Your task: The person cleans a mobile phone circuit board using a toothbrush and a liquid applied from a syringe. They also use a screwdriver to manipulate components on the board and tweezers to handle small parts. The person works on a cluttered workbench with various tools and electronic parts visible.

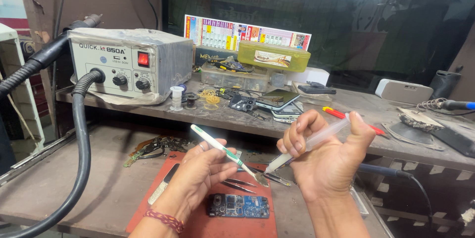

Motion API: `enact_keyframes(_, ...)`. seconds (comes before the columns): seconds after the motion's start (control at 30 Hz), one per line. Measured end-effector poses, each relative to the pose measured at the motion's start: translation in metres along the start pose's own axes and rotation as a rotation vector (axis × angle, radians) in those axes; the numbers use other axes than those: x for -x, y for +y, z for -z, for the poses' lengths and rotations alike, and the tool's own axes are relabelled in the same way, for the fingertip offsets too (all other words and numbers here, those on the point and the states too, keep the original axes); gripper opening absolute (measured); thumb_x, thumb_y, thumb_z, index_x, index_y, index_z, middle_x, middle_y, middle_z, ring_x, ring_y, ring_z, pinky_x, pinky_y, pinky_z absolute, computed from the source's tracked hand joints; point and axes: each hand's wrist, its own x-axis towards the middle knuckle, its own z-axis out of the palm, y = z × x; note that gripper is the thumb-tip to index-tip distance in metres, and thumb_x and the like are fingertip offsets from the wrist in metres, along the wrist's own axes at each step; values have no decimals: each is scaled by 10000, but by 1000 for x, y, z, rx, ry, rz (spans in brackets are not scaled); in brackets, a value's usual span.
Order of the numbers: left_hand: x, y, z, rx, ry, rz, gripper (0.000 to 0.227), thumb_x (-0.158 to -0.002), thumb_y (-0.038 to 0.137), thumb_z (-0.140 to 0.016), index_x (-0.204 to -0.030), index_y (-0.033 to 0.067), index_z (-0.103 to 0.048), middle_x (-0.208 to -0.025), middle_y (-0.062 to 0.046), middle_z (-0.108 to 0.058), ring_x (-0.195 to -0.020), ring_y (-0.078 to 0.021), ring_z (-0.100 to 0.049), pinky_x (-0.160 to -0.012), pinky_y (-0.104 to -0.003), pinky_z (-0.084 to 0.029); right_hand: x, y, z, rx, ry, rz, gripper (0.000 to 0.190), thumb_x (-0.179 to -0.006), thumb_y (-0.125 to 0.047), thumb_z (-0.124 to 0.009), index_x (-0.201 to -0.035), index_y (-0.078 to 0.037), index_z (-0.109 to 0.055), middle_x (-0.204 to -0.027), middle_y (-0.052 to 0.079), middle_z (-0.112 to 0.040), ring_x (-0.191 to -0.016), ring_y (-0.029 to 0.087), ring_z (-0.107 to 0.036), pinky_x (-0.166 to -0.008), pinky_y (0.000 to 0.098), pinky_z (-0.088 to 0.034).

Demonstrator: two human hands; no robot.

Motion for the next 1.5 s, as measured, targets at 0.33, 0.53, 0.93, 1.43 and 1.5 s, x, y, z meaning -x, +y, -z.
enact_keyframes(0.33,2,0,0,-4,6,-2,364,-909,71,-547,-1268,9,-564,-1092,-191,-738,-864,-266,-733,-804,-376,-647,2,-2,-2,-4,-35,-1,740,-902,-747,-361,-788,-33,-515,-581,81,-435,-585,223,-392,-674,394,-350)
enact_keyframes(0.53,1,2,1,-23,-9,-24,377,-898,59,-559,-1272,13,-559,-1094,-180,-736,-864,-258,-731,-799,-375,-643,0,-6,-1,6,-20,-24,752,-905,-764,-375,-808,-38,-544,-579,68,-433,-585,218,-392,-669,392,-350)
enact_keyframes(0.93,-2,28,-6,-3,28,-102,356,-915,69,-564,-1268,23,-570,-1121,-164,-734,-872,-259,-723,-831,-388,-635,-86,-16,5,118,-76,236,150,-997,-62,-504,-1146,-51,-515,-1001,95,-553,-963,209,-534,-904,357,-443)
enact_keyframes(1.43,6,30,6,-11,61,-84,365,-942,104,-591,-1300,47,-551,-1140,-158,-733,-886,-251,-704,-849,-385,-613,-127,83,75,115,366,220,218,-1048,-168,-524,-1232,-72,-592,-1255,109,-612,-1192,185,-581,-1043,353,-419)
enact_keyframes(1.5,2,30,4,-11,72,-94,349,-948,109,-590,-1287,35,-558,-1136,-157,-737,-889,-246,-706,-850,-379,-629,-113,80,63,367,454,71,286,-1036,-235,-536,-1265,-114,-658,-1311,13,-633,-1208,97,-521,-946,309,-373)
